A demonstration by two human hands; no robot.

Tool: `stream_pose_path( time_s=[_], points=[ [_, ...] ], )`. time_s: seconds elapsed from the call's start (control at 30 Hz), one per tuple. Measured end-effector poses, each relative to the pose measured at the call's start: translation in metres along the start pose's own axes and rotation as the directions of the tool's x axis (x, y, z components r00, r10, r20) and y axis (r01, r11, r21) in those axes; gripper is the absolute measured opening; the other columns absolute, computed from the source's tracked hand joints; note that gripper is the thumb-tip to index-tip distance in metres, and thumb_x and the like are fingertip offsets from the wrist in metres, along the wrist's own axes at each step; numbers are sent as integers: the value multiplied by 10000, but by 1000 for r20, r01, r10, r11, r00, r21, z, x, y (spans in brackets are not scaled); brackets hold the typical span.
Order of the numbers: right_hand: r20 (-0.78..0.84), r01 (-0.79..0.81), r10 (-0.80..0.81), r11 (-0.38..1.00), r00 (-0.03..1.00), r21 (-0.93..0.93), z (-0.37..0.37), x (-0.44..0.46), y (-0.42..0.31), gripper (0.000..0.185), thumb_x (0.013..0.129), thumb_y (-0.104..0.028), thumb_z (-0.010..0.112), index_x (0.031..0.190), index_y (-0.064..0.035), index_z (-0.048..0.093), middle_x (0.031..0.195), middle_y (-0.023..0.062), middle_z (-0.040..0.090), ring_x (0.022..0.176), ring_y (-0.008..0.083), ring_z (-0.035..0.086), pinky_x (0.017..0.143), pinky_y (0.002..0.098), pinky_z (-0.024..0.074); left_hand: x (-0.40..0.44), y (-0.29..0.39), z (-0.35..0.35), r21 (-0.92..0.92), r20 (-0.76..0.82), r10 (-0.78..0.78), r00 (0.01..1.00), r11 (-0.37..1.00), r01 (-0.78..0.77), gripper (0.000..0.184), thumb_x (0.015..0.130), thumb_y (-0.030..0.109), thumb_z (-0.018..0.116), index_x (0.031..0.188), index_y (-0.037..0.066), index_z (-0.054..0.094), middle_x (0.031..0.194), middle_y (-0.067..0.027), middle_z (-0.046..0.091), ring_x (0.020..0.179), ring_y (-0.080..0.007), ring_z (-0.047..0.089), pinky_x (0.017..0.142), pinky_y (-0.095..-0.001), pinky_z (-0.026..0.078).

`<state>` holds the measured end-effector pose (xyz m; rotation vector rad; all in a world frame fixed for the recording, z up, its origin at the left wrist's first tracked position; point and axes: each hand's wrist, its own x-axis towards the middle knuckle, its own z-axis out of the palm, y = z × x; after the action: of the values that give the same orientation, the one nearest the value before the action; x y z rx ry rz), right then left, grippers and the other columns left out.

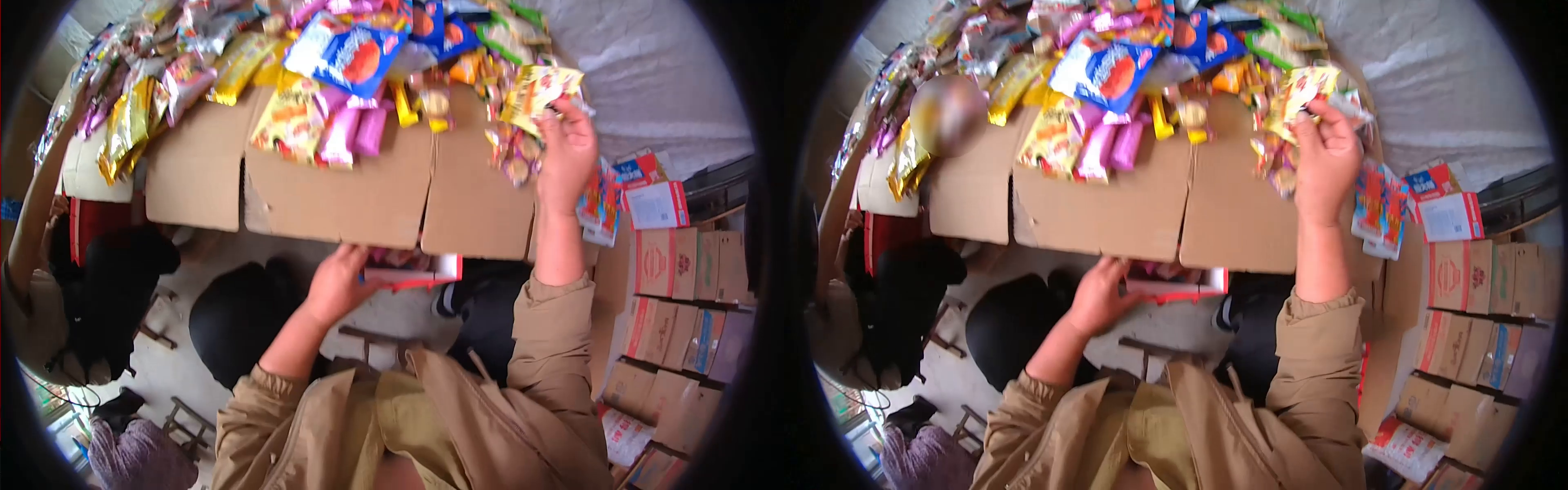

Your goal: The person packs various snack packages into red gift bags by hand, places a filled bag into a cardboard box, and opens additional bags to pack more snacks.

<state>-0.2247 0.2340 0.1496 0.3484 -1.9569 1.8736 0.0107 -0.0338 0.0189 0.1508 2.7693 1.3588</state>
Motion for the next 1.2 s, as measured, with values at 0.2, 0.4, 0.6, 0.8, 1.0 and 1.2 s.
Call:
stream_pose_path(
  time_s=[0.2, 0.4, 0.6, 0.8, 1.0, 1.2],
  points=[
    [166, 22, -3, 993, 986, -112, -38, -98, -59, 198, 971, 96, 636, 1158, 30, 634, 1099, 63, 666, 931, 98, 672, 791, 251, 554, -4, 13, -2, 7, 86, -108, 990, 994, 108, 784, 738, 159, 869, 1447, 27, 562, 1504, -218, 534, 1180, -421, 648, 943, -436, 577],
    [620, 264, -15, 913, 785, -312, -40, -143, -62, 195, 878, 76, 708, 1040, -31, 691, 1010, 99, 644, 846, 213, 691, 755, 322, 560, -9, 1, 9, 125, -16, 44, 999, 991, -42, 788, 751, 177, 867, 1453, 28, 541, 1441, -171, 567, 1103, -394, 670, 888, -458, 579],
    [780, 489, -164, 849, 604, -200, -27, -158, -42, 269, 796, 46, 746, 1030, -78, 699, 1021, 78, 653, 828, 260, 700, 684, 388, 579, -9, 15, 5, 118, -9, -8, 1000, 993, 9, 771, 753, 178, 861, 1444, 24, 555, 1457, -174, 557, 1071, -387, 679, 882, -449, 580],
    [886, 711, -233, 688, 402, -142, -23, -155, -29, 129, 853, -66, 721, 973, -61, 673, 971, 64, 644, 850, 235, 696, 694, 357, 589, -9, 14, 4, 106, 41, -107, 993, 989, 102, 835, 726, 153, 880, 1481, 44, 540, 1537, -175, 525, 1165, -386, 669, 915, -427, 584],
    [961, 742, -43, 645, 275, -184, -17, -163, -19, 168, 834, -100, 708, 991, -39, 707, 1045, 85, 693, 996, 281, 698, 852, 393, 595, -13, 14, 2, 117, 9, -56, 998, 992, 54, 828, 733, 154, 873, 1485, 52, 542, 1521, -182, 535, 1189, -396, 654, 937, -438, 579],
    [965, 625, 80, 748, 250, -224, -14, -166, -24, 95, 829, -80, 702, 912, -33, 703, 963, 81, 694, 985, 271, 684, 854, 405, 577, -13, 16, 0, 128, 24, -68, 997, 990, 65, 810, 744, 163, 867, 1479, 50, 545, 1491, -197, 548, 1206, -413, 639, 956, -447, 572]
  ],
)
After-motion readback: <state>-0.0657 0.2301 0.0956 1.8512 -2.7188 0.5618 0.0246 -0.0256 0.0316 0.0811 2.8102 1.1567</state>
